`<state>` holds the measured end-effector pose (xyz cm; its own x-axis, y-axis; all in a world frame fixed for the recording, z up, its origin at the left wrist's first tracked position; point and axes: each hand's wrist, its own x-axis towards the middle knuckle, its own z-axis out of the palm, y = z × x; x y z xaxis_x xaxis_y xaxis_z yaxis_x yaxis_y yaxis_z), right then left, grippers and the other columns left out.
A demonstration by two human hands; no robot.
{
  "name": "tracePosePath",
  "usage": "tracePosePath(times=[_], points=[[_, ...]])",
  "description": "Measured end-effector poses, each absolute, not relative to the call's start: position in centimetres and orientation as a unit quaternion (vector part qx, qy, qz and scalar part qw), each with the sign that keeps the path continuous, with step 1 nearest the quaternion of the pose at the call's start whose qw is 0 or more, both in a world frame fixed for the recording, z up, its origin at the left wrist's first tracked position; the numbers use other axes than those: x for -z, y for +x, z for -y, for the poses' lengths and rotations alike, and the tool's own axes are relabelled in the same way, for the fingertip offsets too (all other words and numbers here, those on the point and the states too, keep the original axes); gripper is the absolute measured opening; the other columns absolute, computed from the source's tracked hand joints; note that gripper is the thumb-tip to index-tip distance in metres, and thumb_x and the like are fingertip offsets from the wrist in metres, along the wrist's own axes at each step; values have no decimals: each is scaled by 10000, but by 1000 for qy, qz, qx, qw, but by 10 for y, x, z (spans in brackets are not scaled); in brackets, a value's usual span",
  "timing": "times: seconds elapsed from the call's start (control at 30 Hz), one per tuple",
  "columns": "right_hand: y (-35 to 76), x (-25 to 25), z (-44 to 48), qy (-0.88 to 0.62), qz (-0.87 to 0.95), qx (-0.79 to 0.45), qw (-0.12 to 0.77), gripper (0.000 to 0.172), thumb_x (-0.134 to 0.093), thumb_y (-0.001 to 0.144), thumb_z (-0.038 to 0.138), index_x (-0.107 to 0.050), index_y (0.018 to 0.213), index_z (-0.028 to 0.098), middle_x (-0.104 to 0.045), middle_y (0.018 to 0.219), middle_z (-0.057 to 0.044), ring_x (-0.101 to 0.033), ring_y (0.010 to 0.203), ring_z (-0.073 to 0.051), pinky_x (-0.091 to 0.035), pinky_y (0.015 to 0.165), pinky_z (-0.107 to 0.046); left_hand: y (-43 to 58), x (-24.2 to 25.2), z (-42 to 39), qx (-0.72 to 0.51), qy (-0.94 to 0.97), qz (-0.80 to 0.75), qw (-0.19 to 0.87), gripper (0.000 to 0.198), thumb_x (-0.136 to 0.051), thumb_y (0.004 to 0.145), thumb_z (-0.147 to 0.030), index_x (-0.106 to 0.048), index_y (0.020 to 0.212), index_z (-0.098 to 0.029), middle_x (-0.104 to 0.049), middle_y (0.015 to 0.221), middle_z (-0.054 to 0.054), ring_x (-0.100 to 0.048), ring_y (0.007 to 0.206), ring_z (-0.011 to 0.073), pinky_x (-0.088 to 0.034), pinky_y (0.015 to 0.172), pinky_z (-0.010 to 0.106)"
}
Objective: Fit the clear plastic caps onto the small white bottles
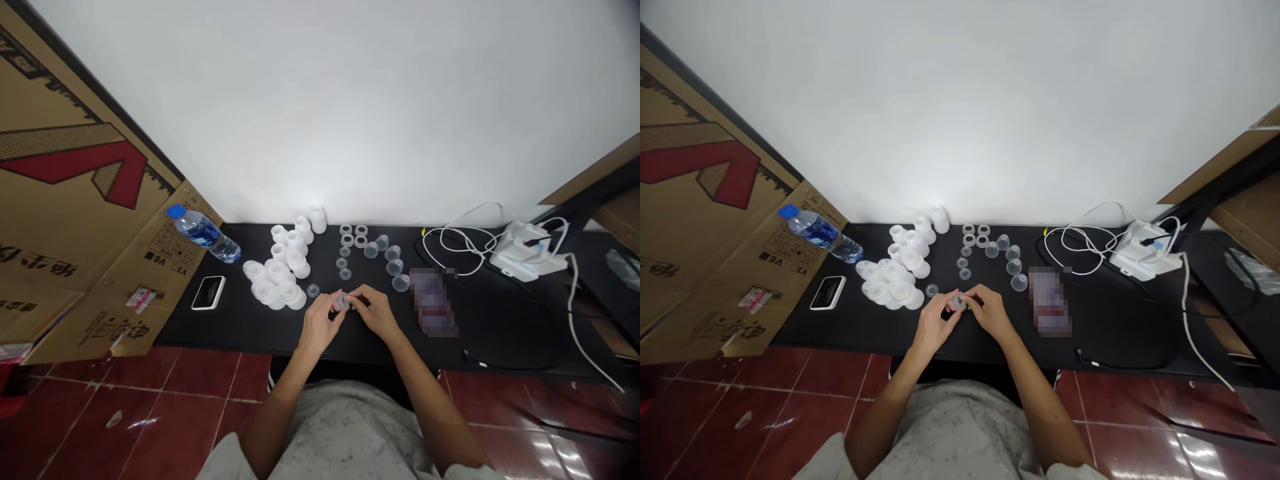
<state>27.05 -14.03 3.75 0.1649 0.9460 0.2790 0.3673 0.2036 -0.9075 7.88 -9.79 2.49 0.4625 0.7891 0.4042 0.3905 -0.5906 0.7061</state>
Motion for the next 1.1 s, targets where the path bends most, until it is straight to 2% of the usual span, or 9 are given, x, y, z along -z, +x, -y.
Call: tracePosePath(times=[0.13,0.37,0.63,0.9,1.1], points=[[271,-38,140,-571,554,-315,518,187,-708,1043,373,-774,929,241,-781,824,-32,-730,701,-205,-578,664,-312,79,-26,99,-362,810,-373,273,333,-687,1043,-257,-708,1371,-207,-727,959,54,-687,829,203,-619,827,361],[270,-41,141,-558,588,-292,507,271,-716,1048,459,-776,890,247,-776,835,-45,-740,755,-222,-597,717,-340,81,-18,101,-372,765,-425,311,343,-770,995,-305,-735,1320,-205,-772,977,67,-746,832,217,-654,818,370],[272,-36,139,-570,544,-310,532,224,-730,1037,433,-789,936,242,-785,841,-36,-750,731,-215,-607,708,-338,79,-24,98,-365,801,-373,293,316,-712,1025,-253,-715,1337,-204,-703,912,37,-686,813,198,-620,810,353],[272,-37,140,-562,550,-321,528,281,-751,1018,502,-793,922,242,-789,862,-57,-745,776,-232,-618,703,-340,82,-26,102,-369,782,-411,288,323,-787,978,-289,-728,1286,-209,-695,846,19,-696,797,212,-620,803,366],[275,-41,139,-562,531,-336,538,314,-718,1033,535,-800,961,241,-782,848,-45,-723,701,-204,-614,682,-337,79,-26,101,-368,789,-404,280,315,-753,991,-281,-726,1300,-225,-703,866,30,-704,801,215,-624,786,363]])
